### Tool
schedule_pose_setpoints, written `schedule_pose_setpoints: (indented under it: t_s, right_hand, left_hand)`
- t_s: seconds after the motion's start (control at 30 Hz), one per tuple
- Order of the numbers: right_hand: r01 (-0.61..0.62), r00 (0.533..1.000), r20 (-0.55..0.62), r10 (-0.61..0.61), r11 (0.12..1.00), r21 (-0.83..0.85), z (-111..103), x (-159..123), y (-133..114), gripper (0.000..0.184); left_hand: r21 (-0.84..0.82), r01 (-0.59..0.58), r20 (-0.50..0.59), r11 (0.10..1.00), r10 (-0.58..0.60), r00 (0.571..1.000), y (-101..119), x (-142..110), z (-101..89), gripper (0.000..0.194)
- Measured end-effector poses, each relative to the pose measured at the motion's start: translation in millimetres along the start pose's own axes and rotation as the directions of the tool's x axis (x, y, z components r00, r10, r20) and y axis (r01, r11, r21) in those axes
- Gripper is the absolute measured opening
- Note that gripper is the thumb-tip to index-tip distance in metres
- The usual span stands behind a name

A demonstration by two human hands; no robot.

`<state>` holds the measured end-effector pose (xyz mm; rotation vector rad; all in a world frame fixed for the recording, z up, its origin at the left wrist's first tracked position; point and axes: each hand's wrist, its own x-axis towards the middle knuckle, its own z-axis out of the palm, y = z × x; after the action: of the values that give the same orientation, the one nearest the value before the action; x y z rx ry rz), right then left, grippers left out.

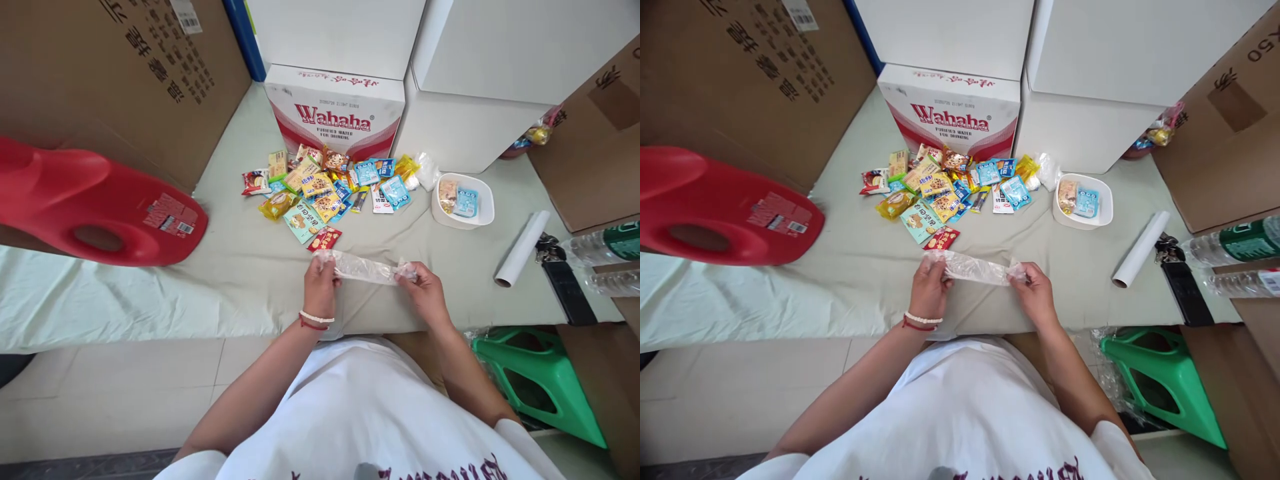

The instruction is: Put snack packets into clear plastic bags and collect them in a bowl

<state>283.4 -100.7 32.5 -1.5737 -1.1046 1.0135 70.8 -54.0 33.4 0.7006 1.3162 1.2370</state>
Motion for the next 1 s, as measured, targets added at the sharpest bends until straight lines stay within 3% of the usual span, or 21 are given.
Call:
schedule_pose_setpoints:
  t_s: [0.1, 0.2, 0.3, 0.37, 0.4, 0.47, 0.5, 0.57, 0.63, 0.73, 0.8, 0.9, 1.0]
  right_hand:
    - [-0.171, 0.982, -0.029, 0.184, 0.952, 0.256, -5.9, -3.7, 3.7, 0.031]
    - [-0.248, 0.961, 0.001, 0.276, 0.864, 0.438, -6.2, -5.3, -1.7, 0.035]
    - [-0.284, 0.957, 0.102, 0.27, 0.818, 0.501, -5.6, -2.7, -13.0, 0.036]
    - [-0.293, 0.956, 0.148, 0.253, 0.831, 0.473, -4.8, 0.5, -21.1, 0.037]
    - [-0.292, 0.956, 0.16, 0.245, 0.847, 0.444, -3.9, 2.3, -25.0, 0.037]
    - [-0.277, 0.958, 0.176, 0.226, 0.884, 0.375, -0.6, 6.0, -32.4, 0.037]
    - [-0.266, 0.96, 0.178, 0.215, 0.9, 0.346, 1.8, 7.8, -35.8, 0.036]
    - [-0.241, 0.965, 0.178, 0.193, 0.92, 0.31, 7.2, 11.3, -42.3, 0.037]
    - [-0.224, 0.968, 0.178, 0.177, 0.929, 0.295, 11.8, 14.6, -47.6, 0.038]
    - [-0.194, 0.974, 0.171, 0.149, 0.937, 0.291, 12.5, 19.2, -51.4, 0.04]
    - [-0.176, 0.979, 0.153, 0.133, 0.931, 0.318, 8.2, 20.5, -50.1, 0.04]
    - [-0.152, 0.986, 0.12, 0.113, 0.904, 0.4, 1.3, 16.4, -42.7, 0.041]
    - [-0.121, 0.992, 0.08, 0.097, 0.908, 0.401, 3.9, 6.0, -32.5, 0.039]
  left_hand:
    - [-0.039, 0.091, -0.053, 0.995, -0.093, 0.994, -5.6, -5.4, -25.1, 0.038]
    - [0.228, 0.085, -0.076, 0.97, -0.069, 0.995, -14.7, -21.8, -59.3, 0.039]
    - [0.485, -0.063, -0.145, 0.872, 0.151, 0.978, -12.9, -39.8, -89.1, 0.049]
    - [0.615, -0.226, -0.167, 0.756, 0.405, 0.899, -1.1, -49.3, -97.2, 0.056]
    - [0.66, -0.317, -0.127, 0.681, 0.517, 0.847, 7.0, -52.9, -96.0, 0.052]
    - [0.674, -0.495, 0.06, 0.549, 0.627, 0.777, 23.5, -57.2, -82.8, 0.029]
    - [0.635, -0.568, 0.189, 0.524, 0.608, 0.771, 30.0, -57.5, -71.4, 0.014]
    - [0.535, -0.635, 0.401, 0.558, 0.494, 0.772, 35.8, -54.1, -42.9, 0.009]
    - [0.48, -0.611, 0.491, 0.629, 0.384, 0.782, 31.2, -46.1, -12.8, 0.013]
    - [0.416, -0.49, 0.544, 0.766, 0.222, 0.809, 12.0, -32.2, 21.2, 0.022]
    - [0.375, -0.396, 0.535, 0.838, 0.153, 0.831, -0.3, -26.1, 32.9, 0.026]
    - [0.342, -0.33, 0.469, 0.88, 0.145, 0.871, -8.9, -23.5, 38.3, 0.029]
    - [0.364, -0.379, 0.421, 0.851, 0.213, 0.882, -8.6, -25.9, 39.6, 0.025]
